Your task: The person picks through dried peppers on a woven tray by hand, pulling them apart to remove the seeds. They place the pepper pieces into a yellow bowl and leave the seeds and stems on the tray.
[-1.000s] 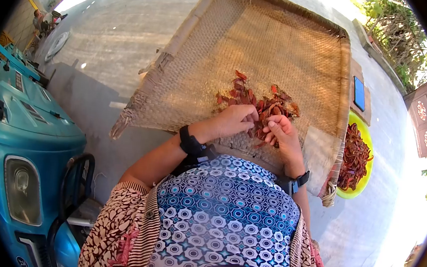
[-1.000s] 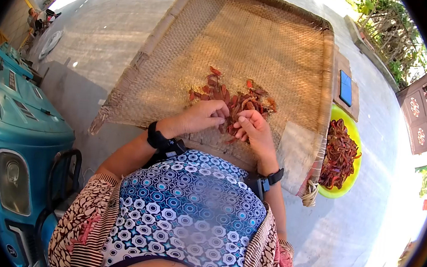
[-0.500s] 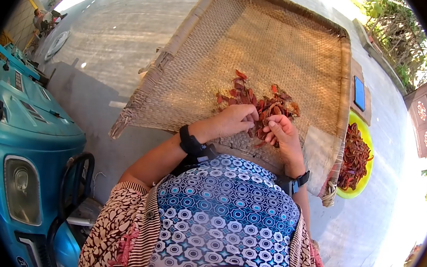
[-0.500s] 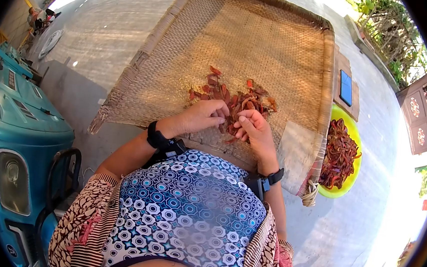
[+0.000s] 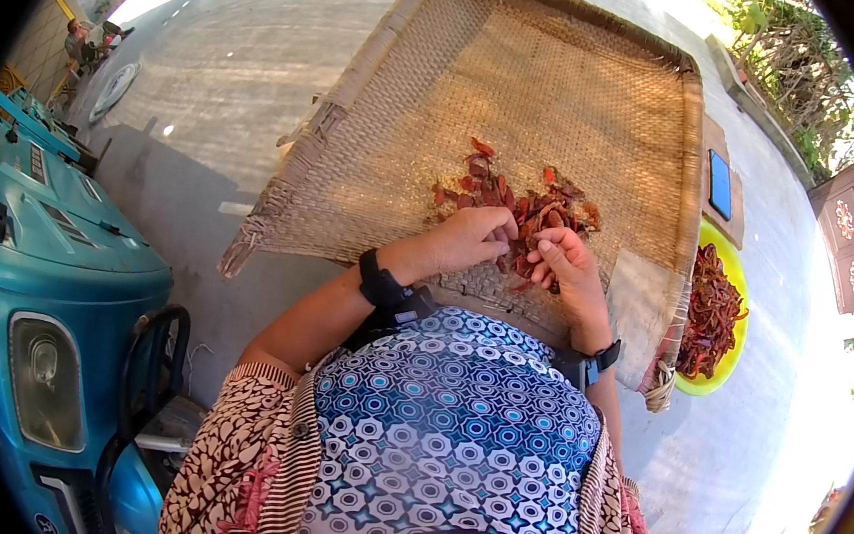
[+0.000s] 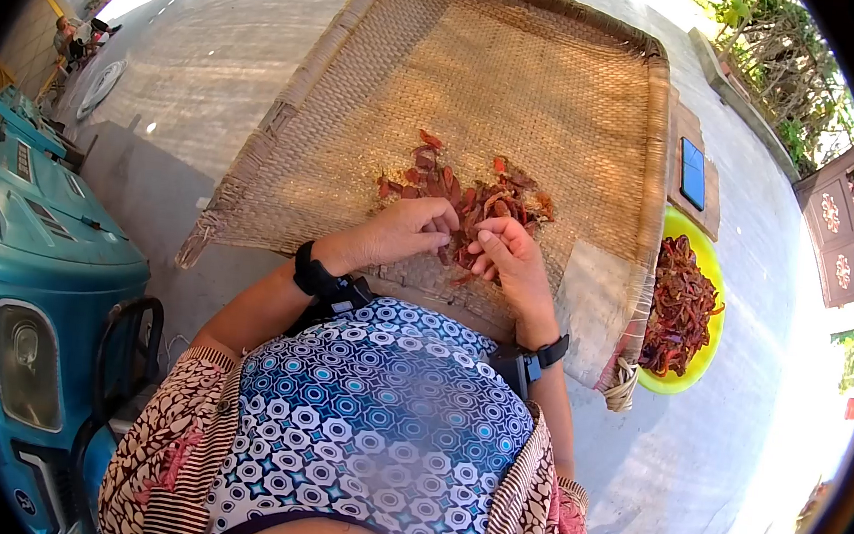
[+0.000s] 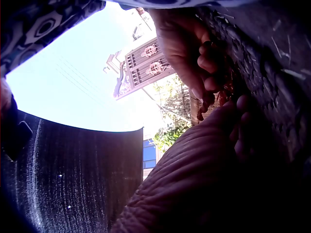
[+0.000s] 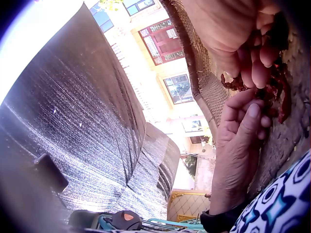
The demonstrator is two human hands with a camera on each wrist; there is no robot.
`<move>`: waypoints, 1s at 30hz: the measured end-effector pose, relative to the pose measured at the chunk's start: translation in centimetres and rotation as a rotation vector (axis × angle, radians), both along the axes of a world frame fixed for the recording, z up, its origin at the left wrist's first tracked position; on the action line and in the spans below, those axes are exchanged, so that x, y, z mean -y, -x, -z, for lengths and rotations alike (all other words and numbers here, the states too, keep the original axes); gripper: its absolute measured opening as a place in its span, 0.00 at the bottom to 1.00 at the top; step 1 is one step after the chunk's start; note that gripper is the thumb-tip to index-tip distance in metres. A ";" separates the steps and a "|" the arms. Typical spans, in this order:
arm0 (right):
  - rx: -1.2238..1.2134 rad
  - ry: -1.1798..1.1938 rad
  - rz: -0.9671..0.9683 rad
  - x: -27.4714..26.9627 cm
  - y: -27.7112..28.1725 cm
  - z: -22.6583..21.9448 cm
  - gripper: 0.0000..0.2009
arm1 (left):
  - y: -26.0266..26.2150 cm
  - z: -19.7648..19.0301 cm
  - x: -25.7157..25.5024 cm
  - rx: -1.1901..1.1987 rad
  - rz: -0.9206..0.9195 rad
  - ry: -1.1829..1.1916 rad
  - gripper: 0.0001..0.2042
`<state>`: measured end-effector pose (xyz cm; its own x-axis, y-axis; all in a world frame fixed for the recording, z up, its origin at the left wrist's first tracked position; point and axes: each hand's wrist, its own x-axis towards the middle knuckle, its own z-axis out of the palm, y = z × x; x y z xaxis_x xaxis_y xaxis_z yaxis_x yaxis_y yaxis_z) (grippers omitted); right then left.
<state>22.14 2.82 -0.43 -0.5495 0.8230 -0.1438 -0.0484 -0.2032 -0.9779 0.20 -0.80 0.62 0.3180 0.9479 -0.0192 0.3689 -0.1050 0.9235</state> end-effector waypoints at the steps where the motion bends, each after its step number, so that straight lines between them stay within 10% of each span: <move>1: 0.000 0.000 0.000 0.0 0.0 0.0 0.09 | 0.0 0.1 0.0 0.002 0.002 -0.011 0.09; 30: 0.023 0.003 0.002 0.2 0.1 -0.4 0.09 | 0.0 -0.1 0.0 -0.012 0.001 -0.010 0.10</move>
<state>22.01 2.63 -0.02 -0.5446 0.8236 -0.1585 -0.0266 -0.2058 -0.9782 0.16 -0.79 0.68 0.3190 0.9477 -0.0134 0.3795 -0.1148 0.9180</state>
